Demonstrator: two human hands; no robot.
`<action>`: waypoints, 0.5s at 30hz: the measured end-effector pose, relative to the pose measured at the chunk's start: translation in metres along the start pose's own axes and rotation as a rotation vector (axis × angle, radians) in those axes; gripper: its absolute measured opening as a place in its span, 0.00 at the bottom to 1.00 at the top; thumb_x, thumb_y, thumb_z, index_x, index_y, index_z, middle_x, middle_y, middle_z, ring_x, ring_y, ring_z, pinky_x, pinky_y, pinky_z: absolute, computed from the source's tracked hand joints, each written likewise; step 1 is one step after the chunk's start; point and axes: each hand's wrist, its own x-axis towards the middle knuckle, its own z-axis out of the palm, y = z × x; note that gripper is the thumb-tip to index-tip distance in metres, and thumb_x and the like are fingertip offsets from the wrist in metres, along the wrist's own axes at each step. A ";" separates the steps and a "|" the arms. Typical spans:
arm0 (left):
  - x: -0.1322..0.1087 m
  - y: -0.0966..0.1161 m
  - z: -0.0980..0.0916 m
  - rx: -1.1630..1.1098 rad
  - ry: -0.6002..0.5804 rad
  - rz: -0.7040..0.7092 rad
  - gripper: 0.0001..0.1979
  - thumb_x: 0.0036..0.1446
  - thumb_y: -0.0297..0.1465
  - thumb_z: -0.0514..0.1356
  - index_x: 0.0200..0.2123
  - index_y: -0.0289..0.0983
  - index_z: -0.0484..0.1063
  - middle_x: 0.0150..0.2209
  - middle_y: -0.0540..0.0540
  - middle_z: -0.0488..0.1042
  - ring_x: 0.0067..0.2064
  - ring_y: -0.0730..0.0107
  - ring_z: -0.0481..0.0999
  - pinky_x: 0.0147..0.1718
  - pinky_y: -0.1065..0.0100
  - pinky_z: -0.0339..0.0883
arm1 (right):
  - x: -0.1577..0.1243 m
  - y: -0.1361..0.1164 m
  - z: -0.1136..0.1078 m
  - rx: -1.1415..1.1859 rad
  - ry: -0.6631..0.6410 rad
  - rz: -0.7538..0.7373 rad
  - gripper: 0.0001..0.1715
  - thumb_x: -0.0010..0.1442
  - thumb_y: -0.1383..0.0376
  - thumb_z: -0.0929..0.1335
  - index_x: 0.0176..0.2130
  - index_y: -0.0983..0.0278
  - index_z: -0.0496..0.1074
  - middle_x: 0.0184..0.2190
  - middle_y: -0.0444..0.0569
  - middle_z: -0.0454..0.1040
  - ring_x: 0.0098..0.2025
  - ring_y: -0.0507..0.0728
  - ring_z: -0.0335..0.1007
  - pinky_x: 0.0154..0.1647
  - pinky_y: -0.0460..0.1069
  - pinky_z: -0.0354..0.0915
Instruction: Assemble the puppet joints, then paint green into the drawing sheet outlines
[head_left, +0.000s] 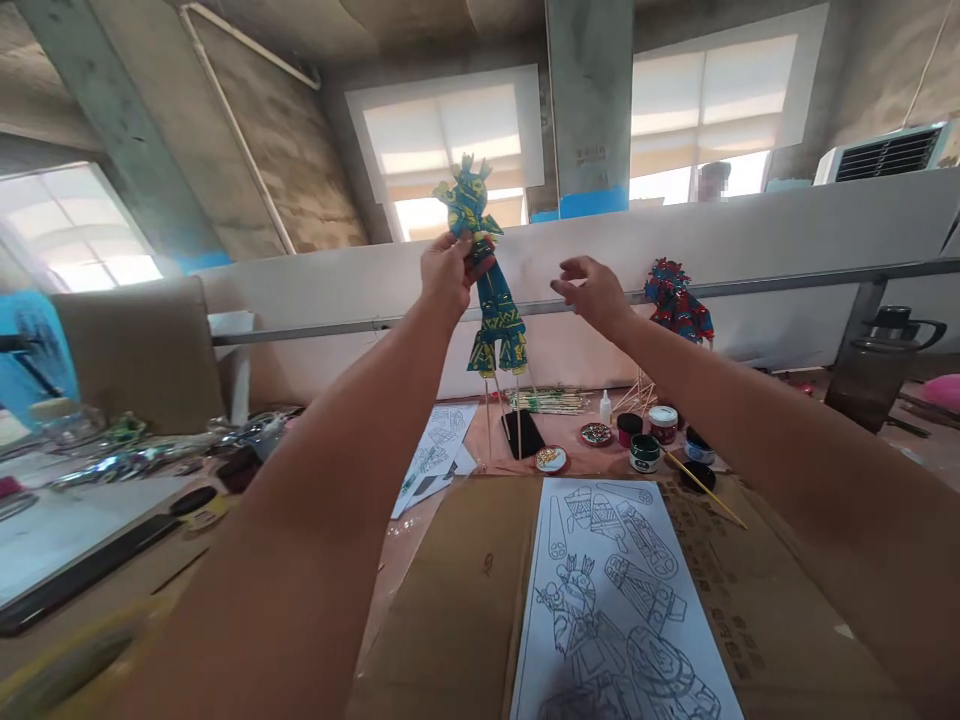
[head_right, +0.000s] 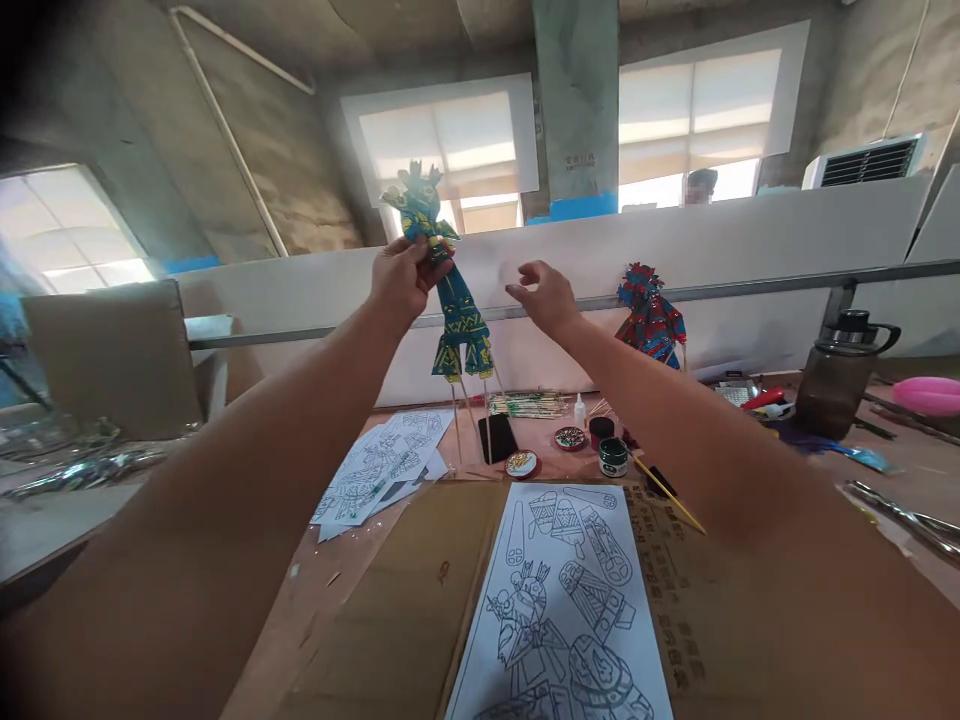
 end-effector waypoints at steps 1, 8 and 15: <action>0.001 -0.003 0.006 0.020 0.011 -0.012 0.06 0.59 0.30 0.62 0.29 0.41 0.73 0.33 0.48 0.80 0.41 0.70 0.79 0.34 0.72 0.76 | 0.008 -0.006 0.007 0.057 -0.025 0.020 0.19 0.55 0.62 0.71 0.45 0.65 0.70 0.43 0.54 0.75 0.34 0.54 0.72 0.33 0.50 0.70; 0.010 -0.019 0.041 0.065 -0.014 -0.062 0.05 0.61 0.28 0.61 0.31 0.40 0.75 0.34 0.49 0.80 0.36 0.74 0.78 0.30 0.75 0.74 | 0.033 -0.016 0.033 0.215 -0.112 0.087 0.18 0.56 0.64 0.72 0.46 0.63 0.70 0.35 0.50 0.76 0.31 0.54 0.74 0.31 0.51 0.72; 0.015 -0.030 0.064 0.152 -0.063 -0.082 0.09 0.63 0.32 0.60 0.29 0.39 0.70 0.32 0.50 0.77 0.30 0.77 0.75 0.24 0.76 0.67 | 0.047 -0.001 0.026 0.009 0.009 0.057 0.03 0.55 0.68 0.68 0.30 0.65 0.74 0.22 0.46 0.71 0.26 0.54 0.71 0.28 0.49 0.68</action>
